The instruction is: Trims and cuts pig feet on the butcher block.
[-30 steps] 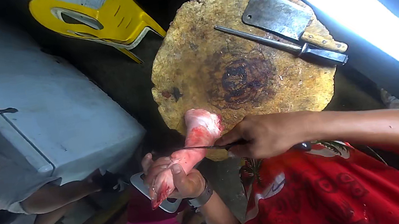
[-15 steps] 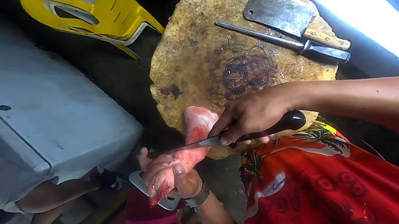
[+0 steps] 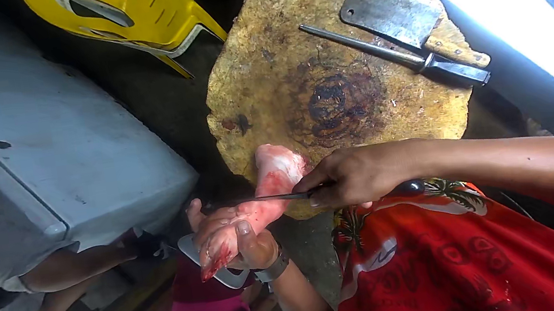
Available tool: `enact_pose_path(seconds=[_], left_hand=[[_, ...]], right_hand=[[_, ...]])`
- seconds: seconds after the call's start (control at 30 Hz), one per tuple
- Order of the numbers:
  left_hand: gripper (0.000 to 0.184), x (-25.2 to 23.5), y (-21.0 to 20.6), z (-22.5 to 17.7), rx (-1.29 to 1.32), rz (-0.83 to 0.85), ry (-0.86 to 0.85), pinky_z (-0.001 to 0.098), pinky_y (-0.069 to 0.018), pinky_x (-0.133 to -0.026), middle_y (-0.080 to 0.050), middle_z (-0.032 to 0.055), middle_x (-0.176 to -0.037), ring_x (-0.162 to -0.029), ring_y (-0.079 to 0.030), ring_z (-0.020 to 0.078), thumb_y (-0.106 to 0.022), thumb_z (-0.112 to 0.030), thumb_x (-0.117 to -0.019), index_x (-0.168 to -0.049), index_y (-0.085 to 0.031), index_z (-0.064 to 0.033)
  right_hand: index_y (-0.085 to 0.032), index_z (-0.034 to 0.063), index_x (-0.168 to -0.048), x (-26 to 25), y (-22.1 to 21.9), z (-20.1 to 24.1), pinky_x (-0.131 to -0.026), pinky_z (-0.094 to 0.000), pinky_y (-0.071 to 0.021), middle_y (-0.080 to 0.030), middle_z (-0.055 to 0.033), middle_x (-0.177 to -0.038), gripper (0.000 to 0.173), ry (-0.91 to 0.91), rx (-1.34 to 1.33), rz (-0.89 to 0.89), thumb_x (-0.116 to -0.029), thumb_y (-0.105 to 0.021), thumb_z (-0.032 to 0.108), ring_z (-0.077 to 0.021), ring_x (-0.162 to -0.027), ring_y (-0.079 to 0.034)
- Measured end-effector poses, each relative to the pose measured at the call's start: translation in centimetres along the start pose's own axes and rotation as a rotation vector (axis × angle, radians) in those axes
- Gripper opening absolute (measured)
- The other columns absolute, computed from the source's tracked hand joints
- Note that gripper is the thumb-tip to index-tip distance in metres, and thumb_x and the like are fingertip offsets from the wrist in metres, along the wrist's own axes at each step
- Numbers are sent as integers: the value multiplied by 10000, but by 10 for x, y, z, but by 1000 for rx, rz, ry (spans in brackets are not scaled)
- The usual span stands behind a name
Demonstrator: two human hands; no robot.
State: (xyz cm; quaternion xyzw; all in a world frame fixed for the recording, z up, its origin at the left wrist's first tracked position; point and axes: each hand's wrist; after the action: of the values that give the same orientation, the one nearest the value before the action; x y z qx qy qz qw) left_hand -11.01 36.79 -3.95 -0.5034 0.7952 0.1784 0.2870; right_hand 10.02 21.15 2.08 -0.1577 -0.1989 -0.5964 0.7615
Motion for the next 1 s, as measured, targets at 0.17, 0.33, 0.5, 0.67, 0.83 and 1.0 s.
enact_pose_path(seconds=[0.17, 0.33, 0.5, 0.67, 0.83, 1.0], left_hand=[[195, -1, 0, 0, -4, 12, -4, 498, -270, -1204, -648, -58, -943, -1036, -619, 119, -656, -240, -934, -1100, -561, -204], [203, -1, 1, 1, -13, -10, 14, 477, -298, -1192, -647, -50, -938, -1017, -623, 117, -663, -218, -926, -1096, -555, -192], [186, -3, 2, 1, -19, -38, -7, 472, -317, -1175, -649, -45, -916, -988, -626, 123, -665, -216, -923, -1080, -571, -184], [207, -5, 1, 4, -1, -55, 11, 479, -309, -1185, -655, -33, -927, -1017, -631, 137, -649, -190, -911, -1091, -549, -171], [183, -7, 9, 6, -45, -84, 16, 489, -307, -1185, -630, -25, -871, -967, -634, 139, -637, -228, -925, -1056, -544, -141], [173, -6, 17, 7, -30, -106, 51, 489, -310, -1191, -641, -27, -888, -985, -636, 146, -637, -229, -917, -1051, -561, -150]], right_hand=[[-658, 299, -1381, -1, -12, -8, -727, -397, -553, -722, 9, -936, 344, 86, 248, -135, -1072, -516, 345, -110, -817, -669], [-604, 294, -1430, -28, -29, -49, -797, -521, -553, -718, -70, -964, 381, 62, 374, -232, -1070, -488, 344, -254, -900, -694], [-619, 329, -1389, -39, -25, -68, -743, -509, -566, -708, -42, -907, 363, -1, 470, -343, -1052, -501, 396, -245, -855, -699], [-533, 347, -1499, -36, -37, -55, -815, -526, -546, -702, -101, -1003, 428, 97, 422, -234, -1083, -441, 398, -289, -928, -684], [-639, 318, -1377, -89, -11, -115, -808, -603, -559, -748, -101, -997, 360, -60, 482, -346, -1057, -492, 392, -330, -951, -721], [-647, 343, -1358, -78, -20, -95, -771, -552, -574, -731, -59, -969, 357, -12, 457, -357, -1050, -492, 439, -272, -897, -713]])
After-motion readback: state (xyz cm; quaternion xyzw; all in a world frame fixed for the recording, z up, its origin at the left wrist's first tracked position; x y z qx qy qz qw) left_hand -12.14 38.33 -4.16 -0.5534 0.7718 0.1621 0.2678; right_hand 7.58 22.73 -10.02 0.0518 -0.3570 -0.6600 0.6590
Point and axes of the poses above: each hand's wrist, its own x-axis away from the middle knuckle, its own y-axis out of the back of the hand, z = x × y
